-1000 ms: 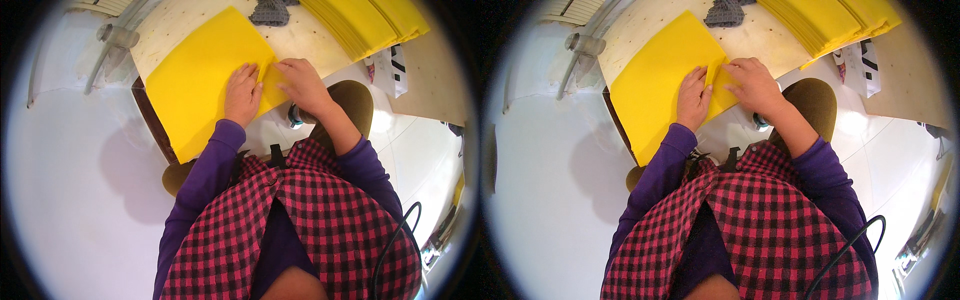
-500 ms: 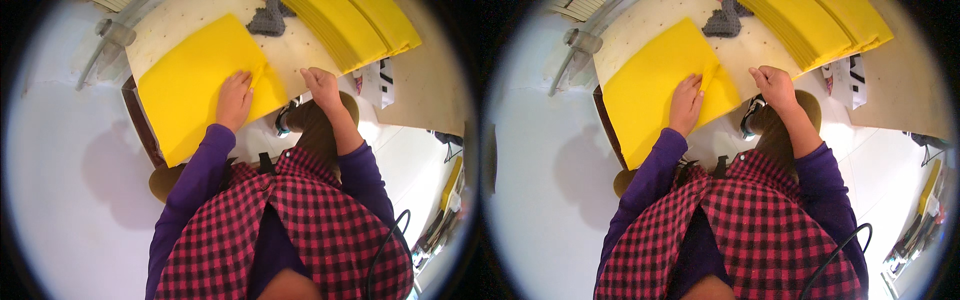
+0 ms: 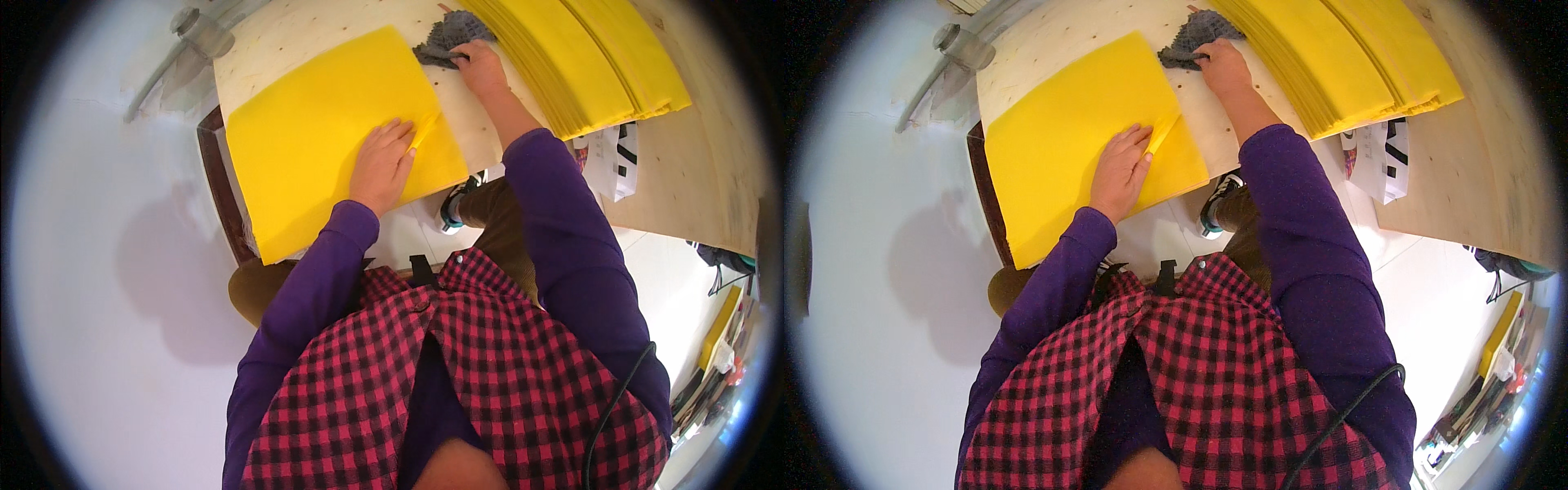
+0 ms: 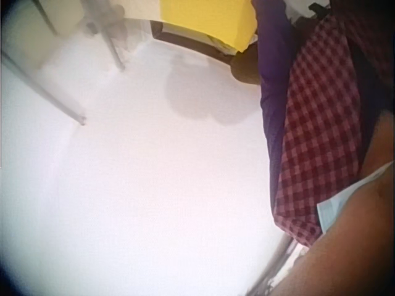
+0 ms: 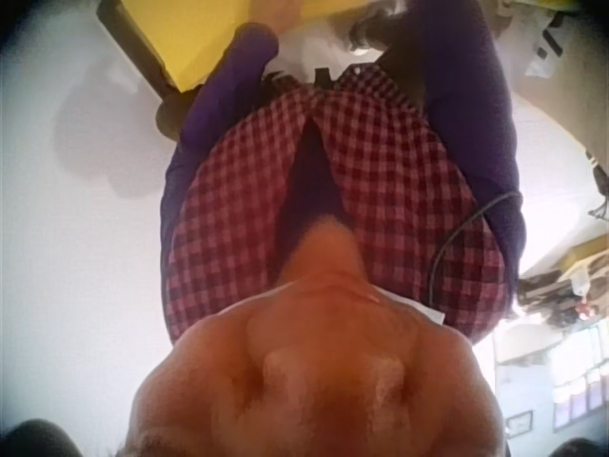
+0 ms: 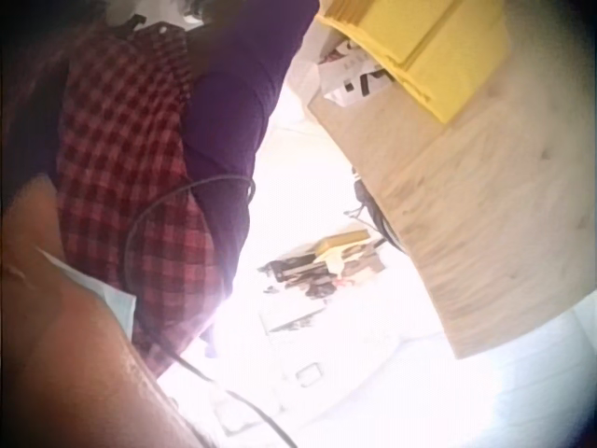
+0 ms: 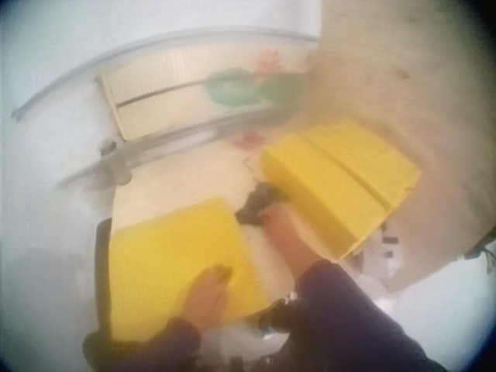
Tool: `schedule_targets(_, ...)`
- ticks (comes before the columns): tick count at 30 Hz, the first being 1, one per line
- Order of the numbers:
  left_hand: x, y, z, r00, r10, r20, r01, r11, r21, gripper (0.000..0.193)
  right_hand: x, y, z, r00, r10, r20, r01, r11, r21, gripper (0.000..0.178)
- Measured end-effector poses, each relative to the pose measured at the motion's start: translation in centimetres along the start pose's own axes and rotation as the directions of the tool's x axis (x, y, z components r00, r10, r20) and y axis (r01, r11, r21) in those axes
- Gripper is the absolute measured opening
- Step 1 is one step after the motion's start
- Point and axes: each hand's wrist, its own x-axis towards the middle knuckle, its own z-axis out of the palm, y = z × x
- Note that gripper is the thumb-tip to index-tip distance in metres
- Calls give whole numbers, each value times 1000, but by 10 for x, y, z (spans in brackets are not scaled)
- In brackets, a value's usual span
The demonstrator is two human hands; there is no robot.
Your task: The person folds yellow sheets on a wooden table, aligning edges and pressing creases. They repeatedly pick up sheets, fold them in half, and stack them on the right side of the table.
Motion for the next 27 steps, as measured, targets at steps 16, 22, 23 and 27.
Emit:
schedule_targets(16,0,-3,4,998,27,-51,-26,1000,11,31,-99,-9,-60,992,85,-91,-56,959,279,16)
schedule_targets(22,-1,-4,4,998,28,-52,-28,1000,4,32,-143,-30,-60,971,-77,228,-40,883,468,24)
schedule_targets(23,-1,-4,3,998,30,-50,-29,1000,11,33,-145,-33,-60,954,-99,282,-47,882,468,25)
schedule_targets(27,0,-4,3,999,24,-25,-24,999,28,34,-144,-40,-61,923,-25,384,-148,898,415,23)
